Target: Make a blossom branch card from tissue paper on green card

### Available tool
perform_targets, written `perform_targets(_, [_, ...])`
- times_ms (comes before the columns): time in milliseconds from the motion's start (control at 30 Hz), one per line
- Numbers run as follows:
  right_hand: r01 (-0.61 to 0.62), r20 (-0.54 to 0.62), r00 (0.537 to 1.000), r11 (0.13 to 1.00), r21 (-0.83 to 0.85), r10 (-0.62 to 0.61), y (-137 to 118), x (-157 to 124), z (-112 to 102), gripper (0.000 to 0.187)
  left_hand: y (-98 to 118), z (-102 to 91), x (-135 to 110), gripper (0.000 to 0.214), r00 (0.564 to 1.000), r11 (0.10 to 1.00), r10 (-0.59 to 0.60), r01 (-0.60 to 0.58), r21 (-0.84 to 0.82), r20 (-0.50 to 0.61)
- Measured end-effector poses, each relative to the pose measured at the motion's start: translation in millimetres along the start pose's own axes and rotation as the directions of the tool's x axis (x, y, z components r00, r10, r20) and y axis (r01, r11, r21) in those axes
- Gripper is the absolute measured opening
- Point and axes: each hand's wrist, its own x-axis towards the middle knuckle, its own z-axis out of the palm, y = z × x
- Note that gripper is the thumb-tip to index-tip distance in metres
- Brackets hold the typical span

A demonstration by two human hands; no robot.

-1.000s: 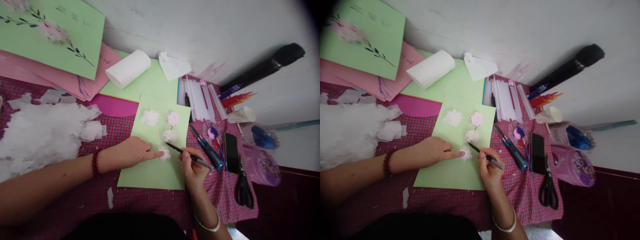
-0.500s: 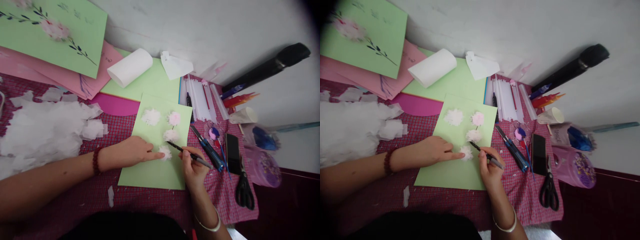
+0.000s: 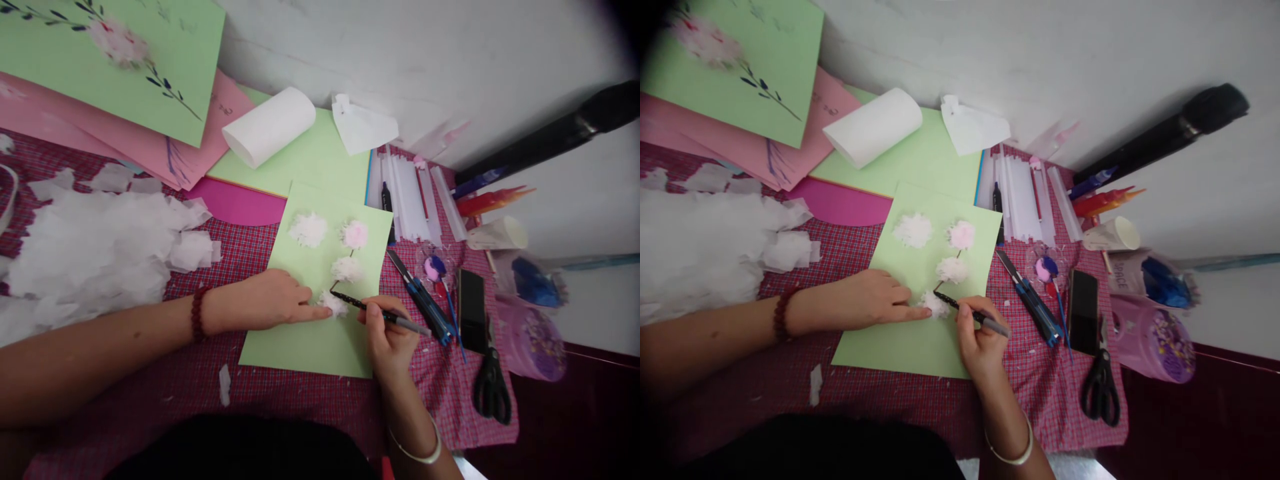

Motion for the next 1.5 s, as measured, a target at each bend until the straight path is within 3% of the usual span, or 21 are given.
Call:
perform_targets(200, [-0.083,0.016,0.997,0.992,0.094,0.082,-1.9,2.5,1.7,0.015,-1.2,1.9,-0.1,0.049,1.000,0.999,-0.015,0.015,-0.038,-0.005])
perform_targets(333, [-0.198,-0.136,0.961,0.940,0.279,0.243,4.6,7.5,-2.0,0.013,-0.4,-0.3,-2.0,0.049,1.000,0.999,0.010,-0.010,-0.033,-0.015])
perform_targets(433, [-0.202,-0.202,0.923,0.860,0.468,0.327,9.2,14.8,-7.3,0.013,1.2,-0.9,-5.0,0.044,0.993,0.995,-0.004,-0.008,-0.095,-0.118])
perform_targets(500, [-0.194,-0.201,0.916,0.823,0.533,0.346,10.6,19.3,-11.8,0.011,-0.3,-0.7,-5.4,0.037,0.969,0.973,-0.118,0.069,-0.220,-0.218])
perform_targets(567, [-0.186,-0.201,0.916,0.811,0.554,0.347,9.0,21.9,-17.2,0.009,-5.6,-2.1,-3.6,0.032,0.925,0.910,-0.294,0.194,-0.366,-0.241])
perform_targets(633, [-0.174,-0.205,0.920,0.816,0.551,0.334,3.4,20.7,-22.9,0.009,-12.2,-7.6,-0.5,0.030,0.893,0.844,-0.422,0.324,-0.427,-0.157])
perform_targets(733, [-0.174,-0.157,0.941,0.829,0.532,0.299,-10.3,7.9,-28.6,0.010,-12.1,-22.8,0.6,0.031,0.870,0.829,-0.492,0.474,-0.295,0.015])
perform_targets(800, [-0.185,-0.093,0.961,0.853,0.488,0.262,-19.7,-8.3,-27.2,0.010,0.8,-31.9,-4.2,0.031,0.867,0.853,-0.491,0.498,-0.156,0.079])
perform_targets(900, [-0.164,-0.052,0.979,0.913,0.373,0.197,-28.6,-38.2,-15.3,0.010,35.4,-34.2,-19.8,0.025,0.907,0.915,-0.402,0.403,0.017,0.126])
perform_targets(1000, [-0.061,-0.090,0.993,0.976,0.210,0.081,-30.5,-64.2,2.9,0.005,70.4,-20.8,-39.1,0.033,0.951,0.959,-0.277,0.265,0.098,0.134])
perform_targets(1100, [0.057,-0.112,0.993,0.996,0.071,-0.049,-29.3,-78.1,19.2,0.002,90.0,-0.9,-52.8,0.031,0.966,0.969,-0.238,0.228,0.098,0.105])
perform_targets(1233, [0.062,-0.105,0.993,0.996,0.071,-0.055,-26.8,-81.8,34.6,0.007,92.6,13.9,-58.3,0.023,0.968,0.969,-0.242,0.237,0.075,0.060])
perform_targets(1500, [-0.024,-0.186,0.981,0.985,0.170,0.056,-19.2,-86.2,46.4,0.007,83.7,17.3,-61.4,0.028,0.980,0.979,-0.201,0.201,0.015,0.002])
